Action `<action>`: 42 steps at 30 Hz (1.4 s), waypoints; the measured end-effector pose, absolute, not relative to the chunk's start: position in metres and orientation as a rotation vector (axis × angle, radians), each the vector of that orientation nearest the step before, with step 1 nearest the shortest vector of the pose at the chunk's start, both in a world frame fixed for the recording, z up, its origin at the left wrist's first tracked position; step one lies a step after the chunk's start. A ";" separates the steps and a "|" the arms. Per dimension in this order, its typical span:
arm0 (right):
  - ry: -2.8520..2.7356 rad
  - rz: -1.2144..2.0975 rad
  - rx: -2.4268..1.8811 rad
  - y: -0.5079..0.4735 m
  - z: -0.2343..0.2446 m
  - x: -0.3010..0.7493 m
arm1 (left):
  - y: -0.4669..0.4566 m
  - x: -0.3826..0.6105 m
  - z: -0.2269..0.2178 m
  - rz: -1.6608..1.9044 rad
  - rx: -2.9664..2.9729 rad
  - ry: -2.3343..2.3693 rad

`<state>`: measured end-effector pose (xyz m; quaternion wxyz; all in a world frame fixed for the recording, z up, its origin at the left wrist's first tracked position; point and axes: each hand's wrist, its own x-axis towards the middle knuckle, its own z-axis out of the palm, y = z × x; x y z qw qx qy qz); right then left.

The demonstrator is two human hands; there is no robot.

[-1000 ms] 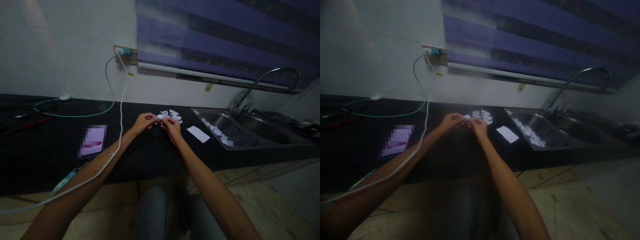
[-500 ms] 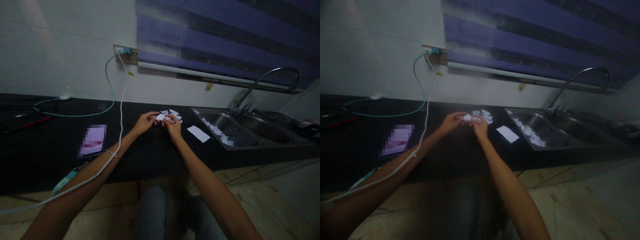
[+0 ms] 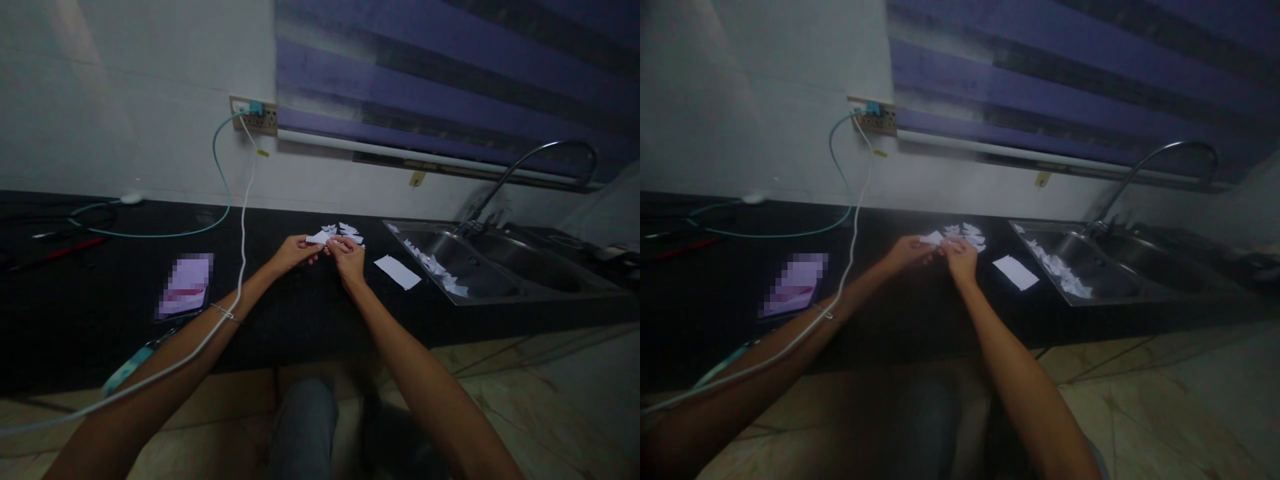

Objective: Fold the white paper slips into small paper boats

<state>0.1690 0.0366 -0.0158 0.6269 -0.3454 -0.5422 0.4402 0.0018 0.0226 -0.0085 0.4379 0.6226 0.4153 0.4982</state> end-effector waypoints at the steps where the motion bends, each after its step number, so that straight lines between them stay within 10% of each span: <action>1: -1.243 1.007 -0.775 0.036 -0.015 0.168 | 0.023 0.001 -0.009 1.219 1.550 1.027; 27: -1.591 0.649 -0.663 0.017 -0.005 0.166 | 0.007 0.009 0.008 1.331 1.211 0.846; 42: -1.773 1.047 -0.673 0.025 -0.010 0.174 | 0.011 -0.011 0.010 1.227 1.436 0.903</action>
